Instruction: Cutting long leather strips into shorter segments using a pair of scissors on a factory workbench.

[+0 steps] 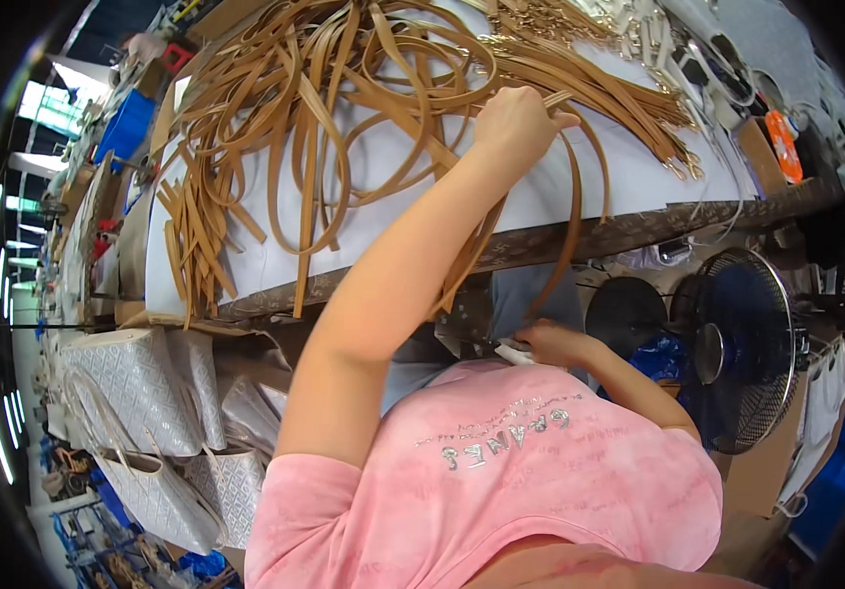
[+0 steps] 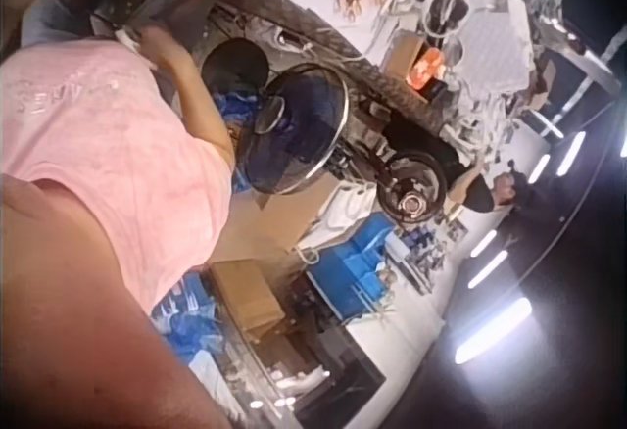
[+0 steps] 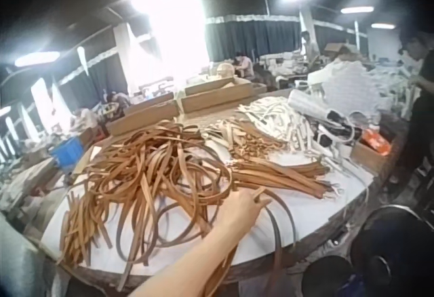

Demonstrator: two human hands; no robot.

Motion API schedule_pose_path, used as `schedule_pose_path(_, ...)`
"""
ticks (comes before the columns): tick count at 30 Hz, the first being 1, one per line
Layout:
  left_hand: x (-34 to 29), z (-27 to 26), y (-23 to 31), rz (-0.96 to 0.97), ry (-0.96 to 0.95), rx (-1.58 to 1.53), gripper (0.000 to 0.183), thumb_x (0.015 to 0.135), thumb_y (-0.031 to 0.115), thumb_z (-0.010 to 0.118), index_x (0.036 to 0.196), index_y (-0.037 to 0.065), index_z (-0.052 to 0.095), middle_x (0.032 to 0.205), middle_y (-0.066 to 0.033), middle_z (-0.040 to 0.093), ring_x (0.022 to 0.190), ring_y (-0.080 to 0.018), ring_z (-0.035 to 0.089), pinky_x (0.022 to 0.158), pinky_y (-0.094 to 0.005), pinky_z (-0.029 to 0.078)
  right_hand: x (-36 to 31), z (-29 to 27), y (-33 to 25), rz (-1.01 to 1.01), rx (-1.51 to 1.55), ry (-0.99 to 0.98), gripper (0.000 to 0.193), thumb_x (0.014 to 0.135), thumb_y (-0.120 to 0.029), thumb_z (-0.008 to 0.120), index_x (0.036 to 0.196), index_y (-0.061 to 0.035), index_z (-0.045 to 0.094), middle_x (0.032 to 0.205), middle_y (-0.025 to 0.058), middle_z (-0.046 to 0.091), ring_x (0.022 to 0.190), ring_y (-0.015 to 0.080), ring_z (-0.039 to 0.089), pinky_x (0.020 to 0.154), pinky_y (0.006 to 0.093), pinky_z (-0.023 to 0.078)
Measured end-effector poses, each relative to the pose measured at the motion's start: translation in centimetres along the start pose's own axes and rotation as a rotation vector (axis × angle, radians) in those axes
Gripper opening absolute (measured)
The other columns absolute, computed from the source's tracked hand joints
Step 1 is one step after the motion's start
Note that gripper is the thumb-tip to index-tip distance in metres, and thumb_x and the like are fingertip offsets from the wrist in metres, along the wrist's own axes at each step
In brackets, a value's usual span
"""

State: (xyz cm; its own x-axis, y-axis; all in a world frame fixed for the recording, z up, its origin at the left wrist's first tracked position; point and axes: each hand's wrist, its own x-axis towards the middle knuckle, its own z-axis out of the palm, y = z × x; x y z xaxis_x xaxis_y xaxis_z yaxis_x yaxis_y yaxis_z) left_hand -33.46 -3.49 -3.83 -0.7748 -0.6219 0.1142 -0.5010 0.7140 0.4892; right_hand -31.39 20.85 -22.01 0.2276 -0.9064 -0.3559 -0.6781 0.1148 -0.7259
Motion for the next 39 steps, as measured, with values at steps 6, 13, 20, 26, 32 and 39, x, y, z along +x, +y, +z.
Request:
schedule_pose_path(6,1.9,4.8,-3.0,-0.153,-0.040,0.021,0.038,0.077,0.036,0.071,0.087,0.000,0.070,0.076,-0.0175,0.069,0.078,-0.0308,0.069,0.071,-0.0384,0.054,-4.0,-2.4,-1.6,0.156,0.035,-0.026,0.038,0.085,-0.036,0.059,0.101,-0.0021,0.068,0.094,0.0212,0.068,0.086,0.0397,0.064,0.075,0.0432,0.049)
schedule_pose_path(13,-10.0,-7.0,-4.9,-0.282,-0.168,-0.620,0.020,0.089,0.018,0.063,0.098,0.000,0.064,0.071,-0.0068,0.068,0.047,-0.0044,0.048,0.044,-0.0203,0.036,-9.3,-3.4,0.3,0.111,0.202,-0.003,0.032,0.081,-0.029,0.065,0.091,0.0014,0.068,0.083,0.0191,0.067,0.074,0.0276,0.065,0.068,0.0358,0.049)
schedule_pose_path(20,-20.9,-10.9,-8.5,-0.438,-0.085,-0.757,0.025,0.087,0.021,0.069,0.100,0.000,0.064,0.070,-0.0056,0.067,0.048,-0.0041,0.047,0.044,-0.0190,0.035,-5.7,-3.6,-3.9,0.157,0.886,0.077,0.033,0.083,-0.028,0.069,0.102,-0.0017,0.062,0.083,0.0013,0.060,0.068,0.0070,0.049,0.062,0.0233,0.042)
schedule_pose_path(26,-24.0,-10.2,-9.6,-0.416,-0.064,-0.834,0.022,0.085,0.021,0.071,0.093,0.001,0.066,0.067,-0.0040,0.065,0.048,-0.0035,0.047,0.044,-0.0189,0.034,1.0,-4.6,-7.4,-0.104,0.890,-0.131,0.038,0.087,-0.031,0.067,0.112,-0.0037,0.057,0.089,-0.0009,0.053,0.069,0.0063,0.048,0.061,0.0192,0.039)
schedule_pose_path(32,-24.4,-10.1,-9.9,-0.449,-0.102,-0.816,0.018,0.085,0.021,0.072,0.086,0.003,0.068,0.064,-0.0027,0.065,0.048,-0.0027,0.047,0.043,-0.0180,0.033,3.5,-6.1,-10.1,-0.033,0.931,-0.244,0.028,0.090,-0.025,0.063,0.108,-0.0045,0.057,0.086,-0.0006,0.052,0.071,0.0054,0.049,0.059,0.0186,0.039)
schedule_pose_path(39,-24.4,-10.1,-10.6,-0.457,-0.108,-0.851,0.018,0.085,0.020,0.072,0.086,0.003,0.068,0.063,-0.0022,0.064,0.046,-0.0024,0.045,0.043,-0.0181,0.032,3.8,-7.2,-11.4,-0.058,0.723,-0.150,0.010,0.093,-0.014,0.054,0.095,-0.0046,0.057,0.076,-0.0005,0.054,0.062,0.0026,0.050,0.053,0.0172,0.040)
